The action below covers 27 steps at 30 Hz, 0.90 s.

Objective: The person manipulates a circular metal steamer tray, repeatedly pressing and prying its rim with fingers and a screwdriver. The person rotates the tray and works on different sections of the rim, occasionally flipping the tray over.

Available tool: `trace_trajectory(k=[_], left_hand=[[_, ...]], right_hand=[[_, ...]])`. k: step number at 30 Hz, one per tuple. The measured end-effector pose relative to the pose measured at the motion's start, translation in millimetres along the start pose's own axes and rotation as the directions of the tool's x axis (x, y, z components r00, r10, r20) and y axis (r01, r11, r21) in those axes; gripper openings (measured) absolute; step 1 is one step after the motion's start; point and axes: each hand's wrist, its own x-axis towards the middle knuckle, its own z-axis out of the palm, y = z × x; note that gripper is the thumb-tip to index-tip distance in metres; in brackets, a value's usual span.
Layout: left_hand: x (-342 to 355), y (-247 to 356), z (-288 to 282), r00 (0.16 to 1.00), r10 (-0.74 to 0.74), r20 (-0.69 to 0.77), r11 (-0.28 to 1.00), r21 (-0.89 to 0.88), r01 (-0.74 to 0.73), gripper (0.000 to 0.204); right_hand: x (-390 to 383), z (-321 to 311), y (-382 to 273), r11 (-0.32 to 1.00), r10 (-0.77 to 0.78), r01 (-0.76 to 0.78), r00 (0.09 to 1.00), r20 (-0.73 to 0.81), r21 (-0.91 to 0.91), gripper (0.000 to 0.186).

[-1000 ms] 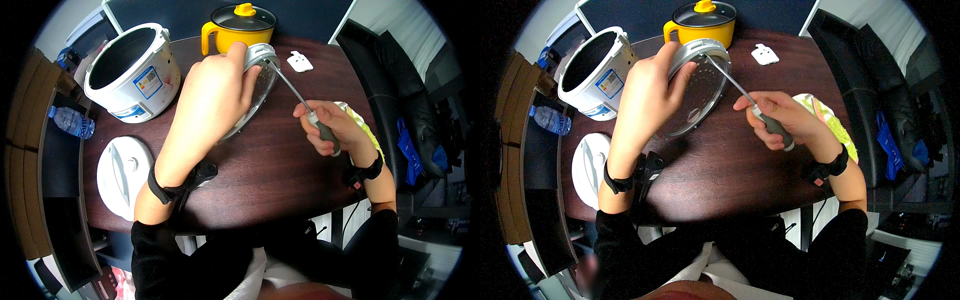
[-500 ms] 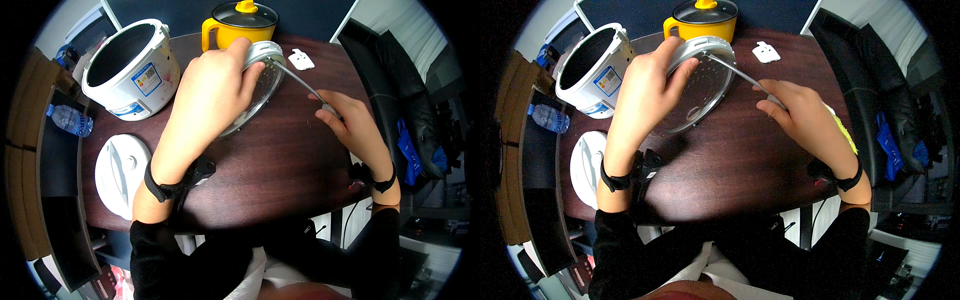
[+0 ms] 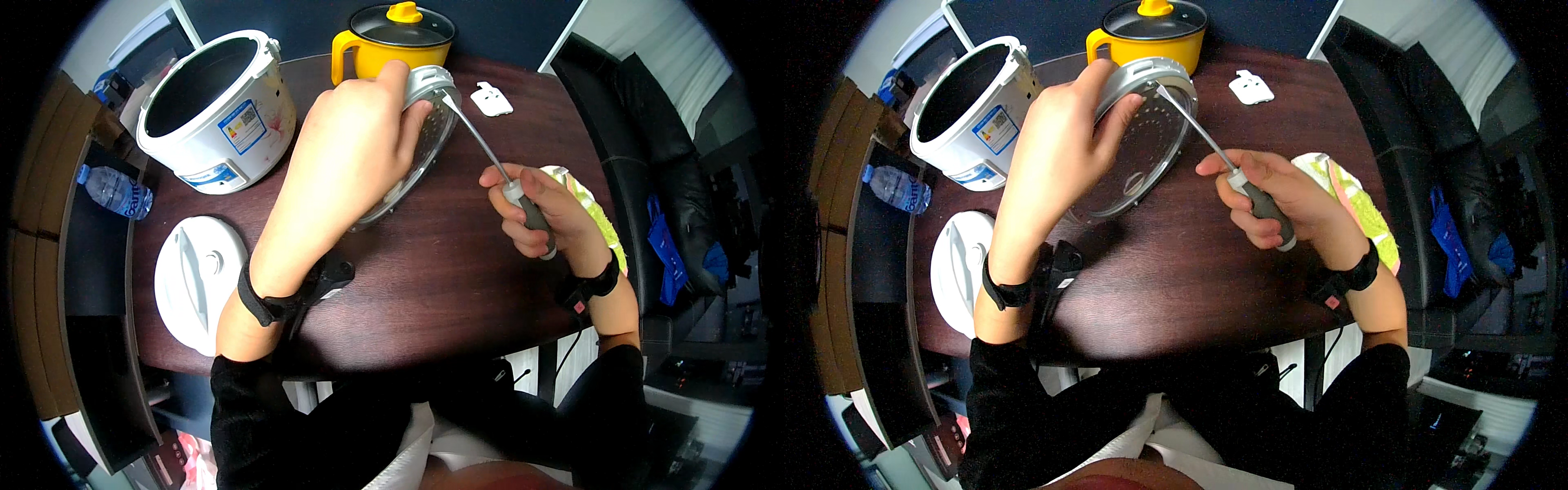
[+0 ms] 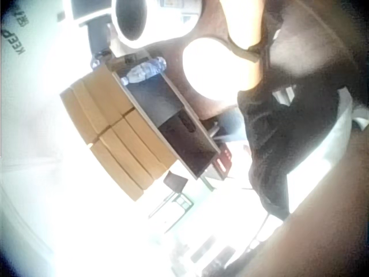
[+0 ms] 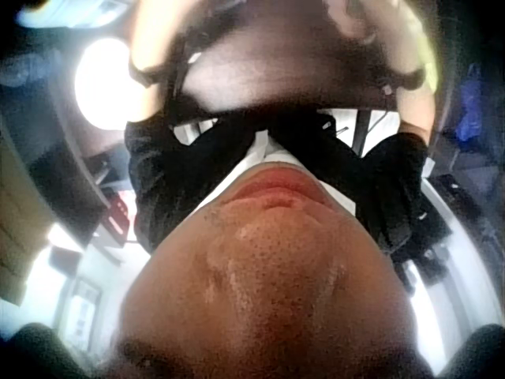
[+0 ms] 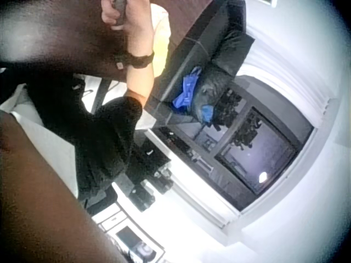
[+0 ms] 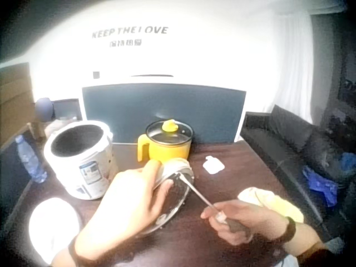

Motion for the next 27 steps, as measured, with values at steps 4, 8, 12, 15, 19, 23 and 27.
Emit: trace_trajectory(k=[4,8,12,15,19,23,27], left_hand=[[0,0,2,0.999,-0.037,-0.019,0.999,-0.018,0.036,0.024],[-2,1,2,0.997,-0.07,-0.015,0.996,-0.06,0.069,0.027],[-3,3,3,0.998,-0.058,-0.029,0.997,-0.058,0.056,0.029],[-3,2,3,0.997,-0.074,-0.03,0.996,-0.051,0.072,0.028],[-1,-3,4,0.999,-0.023,-0.035,0.999,-0.049,0.021,0.025],[-2,-3,2,1.0,0.0,-0.02,1.0,0.02,0.0,0.023],[-1,-3,3,0.998,0.027,-0.048,0.999,0.025,-0.026,0.024]], right_hand=[[1,21,-1,0.945,-0.039,-0.029,0.979,-0.201,-0.325,0.041],[-3,27,-15,0.613,-0.202,-0.194,0.899,-0.389,-0.766,0.024],[1,34,-28,-0.051,-0.563,-0.223,0.812,-0.156,-0.974,0.023],[2,42,-38,-0.291,-0.578,-0.339,0.808,-0.118,-0.895,0.025],[2,54,-47,-0.443,-0.582,-0.362,0.812,-0.044,-0.82,0.027],[11,41,-50,-0.392,-0.547,-0.32,0.835,-0.062,-0.863,0.032],[14,26,-38,0.116,-0.415,-0.257,0.865,-0.282,-0.959,0.043]])
